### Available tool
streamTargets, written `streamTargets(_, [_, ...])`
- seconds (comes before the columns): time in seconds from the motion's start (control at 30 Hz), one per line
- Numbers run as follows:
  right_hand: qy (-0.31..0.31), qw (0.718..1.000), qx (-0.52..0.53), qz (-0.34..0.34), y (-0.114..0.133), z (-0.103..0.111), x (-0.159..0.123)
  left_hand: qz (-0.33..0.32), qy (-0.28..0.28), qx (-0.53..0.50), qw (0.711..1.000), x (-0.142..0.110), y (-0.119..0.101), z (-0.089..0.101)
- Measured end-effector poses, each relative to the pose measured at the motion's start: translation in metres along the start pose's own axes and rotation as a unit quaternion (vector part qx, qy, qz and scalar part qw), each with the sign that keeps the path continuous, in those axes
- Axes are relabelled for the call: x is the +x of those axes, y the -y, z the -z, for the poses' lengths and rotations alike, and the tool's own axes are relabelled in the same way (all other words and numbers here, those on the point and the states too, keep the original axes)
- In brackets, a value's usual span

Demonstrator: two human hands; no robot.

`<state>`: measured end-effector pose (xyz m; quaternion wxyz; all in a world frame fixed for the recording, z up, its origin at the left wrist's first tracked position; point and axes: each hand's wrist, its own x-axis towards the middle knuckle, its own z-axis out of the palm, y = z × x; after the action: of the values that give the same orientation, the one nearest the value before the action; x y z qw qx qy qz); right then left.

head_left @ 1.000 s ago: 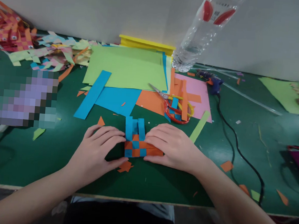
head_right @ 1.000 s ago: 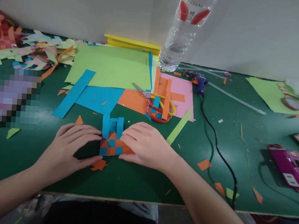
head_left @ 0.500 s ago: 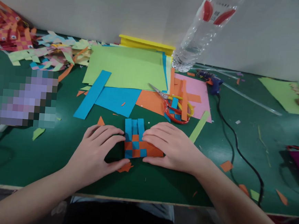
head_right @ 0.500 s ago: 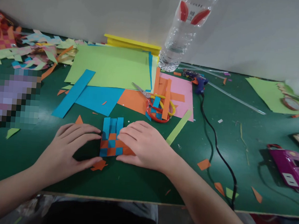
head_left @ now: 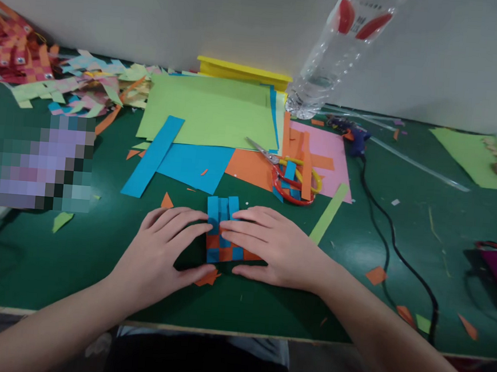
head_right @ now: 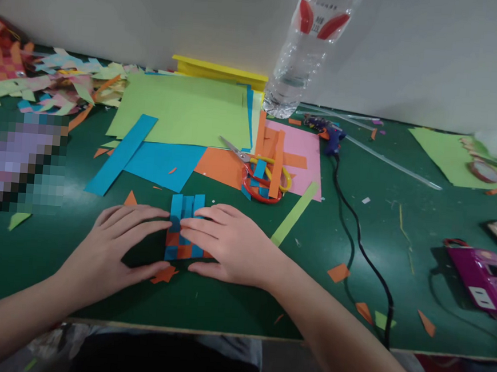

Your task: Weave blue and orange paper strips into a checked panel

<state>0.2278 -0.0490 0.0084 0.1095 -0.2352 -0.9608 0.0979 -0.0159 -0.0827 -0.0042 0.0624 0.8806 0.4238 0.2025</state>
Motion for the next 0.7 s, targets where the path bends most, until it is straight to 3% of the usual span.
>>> streamTargets(0.23, [0.003, 1.0, -0.014, 0.022, 0.0014, -0.0044, 0.0012, -0.032, 0.053, 0.033, 0.998, 0.0006, 0.0025, -0.0051])
streamTargets(0.7, [-0.026, 0.999, 0.032, 0.012, -0.0019, -0.0016, -0.0012, -0.033, 0.049, 0.024, 0.998, 0.0007, 0.0031, -0.0066])
